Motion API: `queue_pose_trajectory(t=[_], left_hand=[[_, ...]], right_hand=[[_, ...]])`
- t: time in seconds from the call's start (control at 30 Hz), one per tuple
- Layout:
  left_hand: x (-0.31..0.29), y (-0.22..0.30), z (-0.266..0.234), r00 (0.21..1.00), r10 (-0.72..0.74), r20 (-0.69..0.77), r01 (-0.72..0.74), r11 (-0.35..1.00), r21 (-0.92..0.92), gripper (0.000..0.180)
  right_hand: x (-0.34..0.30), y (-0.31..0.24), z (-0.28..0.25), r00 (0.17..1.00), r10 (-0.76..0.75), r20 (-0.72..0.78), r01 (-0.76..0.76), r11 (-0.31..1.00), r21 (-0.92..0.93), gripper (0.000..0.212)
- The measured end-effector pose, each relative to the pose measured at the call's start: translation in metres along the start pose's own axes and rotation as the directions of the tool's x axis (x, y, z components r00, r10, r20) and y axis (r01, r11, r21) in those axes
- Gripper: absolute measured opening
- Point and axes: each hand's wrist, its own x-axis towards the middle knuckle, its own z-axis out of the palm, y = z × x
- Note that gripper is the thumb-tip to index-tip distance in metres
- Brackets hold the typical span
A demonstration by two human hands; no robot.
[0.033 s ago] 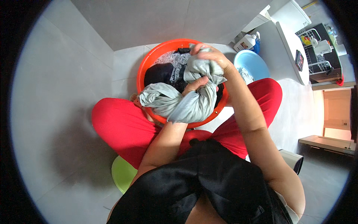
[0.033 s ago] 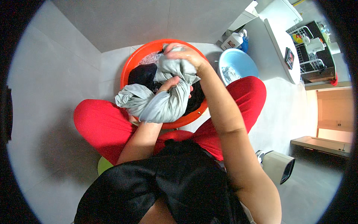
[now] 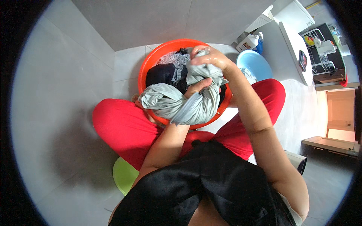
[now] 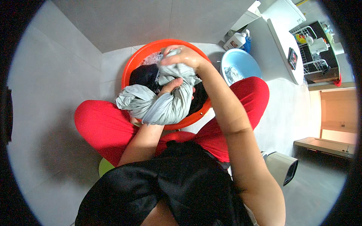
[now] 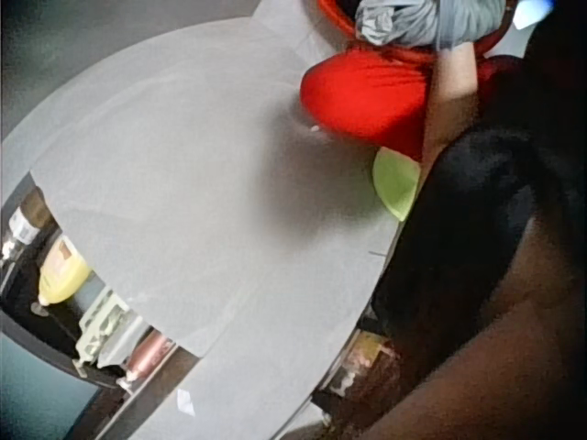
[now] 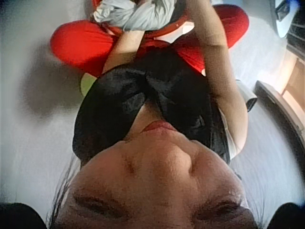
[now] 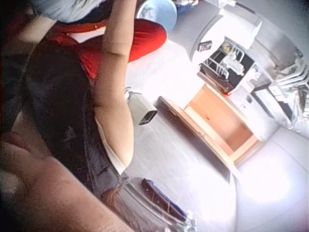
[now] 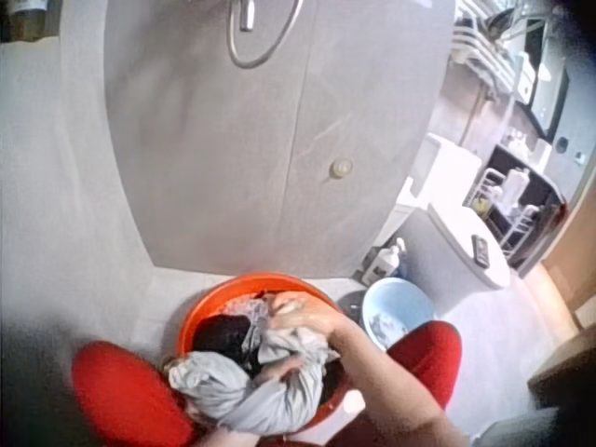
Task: The person washes dark and light clothing by hand in a large orange basin filled with soapy water under a running tap.
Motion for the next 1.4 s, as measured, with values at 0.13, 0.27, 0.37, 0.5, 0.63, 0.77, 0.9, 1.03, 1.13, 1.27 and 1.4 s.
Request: queue_pose_trajectory(t=[0.13, 0.27, 0.37, 0.5, 0.63, 0.77, 0.9, 1.03, 1.13, 1.27, 1.4], left_hand=[[0.008, -0.001, -0.004, 0.970, 0.207, -0.125, -0.201, 0.978, 0.060, 0.022], [0.030, -0.010, -0.056, 0.983, 0.180, -0.032, -0.145, 0.875, 0.462, 0.031], [0.009, -0.017, -0.049, 0.950, 0.215, -0.227, -0.133, 0.935, 0.329, 0.033], [-0.009, -0.027, -0.059, 0.877, 0.267, -0.400, -0.153, 0.943, 0.295, 0.035], [-0.011, -0.033, -0.072, 0.836, 0.288, -0.467, -0.159, 0.942, 0.297, 0.037], [-0.013, -0.035, -0.073, 0.831, 0.258, -0.493, -0.130, 0.951, 0.279, 0.039], [-0.009, -0.027, -0.066, 0.840, 0.230, -0.491, -0.105, 0.958, 0.268, 0.041], [-0.004, -0.010, -0.066, 0.832, 0.230, -0.505, -0.111, 0.961, 0.254, 0.043], [0.000, 0.003, -0.064, 0.831, 0.224, -0.509, -0.110, 0.963, 0.244, 0.045], [0.004, 0.008, -0.060, 0.826, 0.209, -0.524, -0.087, 0.965, 0.248, 0.047], [0.006, 0.000, -0.053, 0.830, 0.167, -0.532, -0.043, 0.971, 0.237, 0.049]], right_hand=[[0.005, -0.027, 0.028, 0.978, 0.171, -0.117, -0.207, 0.853, -0.479, 0.047], [0.011, -0.001, 0.050, 0.963, 0.202, -0.180, -0.270, 0.733, -0.625, 0.042], [0.013, 0.013, 0.068, 0.937, 0.244, -0.250, -0.348, 0.580, -0.736, 0.031], [0.014, 0.016, 0.091, 0.886, 0.333, -0.323, -0.456, 0.490, -0.743, 0.032], [0.017, 0.034, 0.098, 0.856, 0.376, -0.355, -0.508, 0.481, -0.714, 0.032], [0.010, 0.050, 0.095, 0.852, 0.331, -0.406, -0.524, 0.519, -0.675, 0.030], [-0.007, 0.052, 0.077, 0.851, 0.160, -0.500, -0.474, 0.646, -0.599, 0.052], [-0.040, 0.036, 0.054, 0.897, 0.031, -0.441, -0.269, 0.829, -0.490, 0.087], [-0.074, 0.014, 0.051, 0.991, -0.030, -0.128, -0.009, 0.956, -0.292, 0.105], [-0.097, 0.012, 0.063, 0.989, -0.090, 0.115, 0.141, 0.788, -0.599, 0.112], [-0.093, 0.029, 0.062, 0.968, -0.248, -0.026, 0.199, 0.830, -0.522, 0.092]])
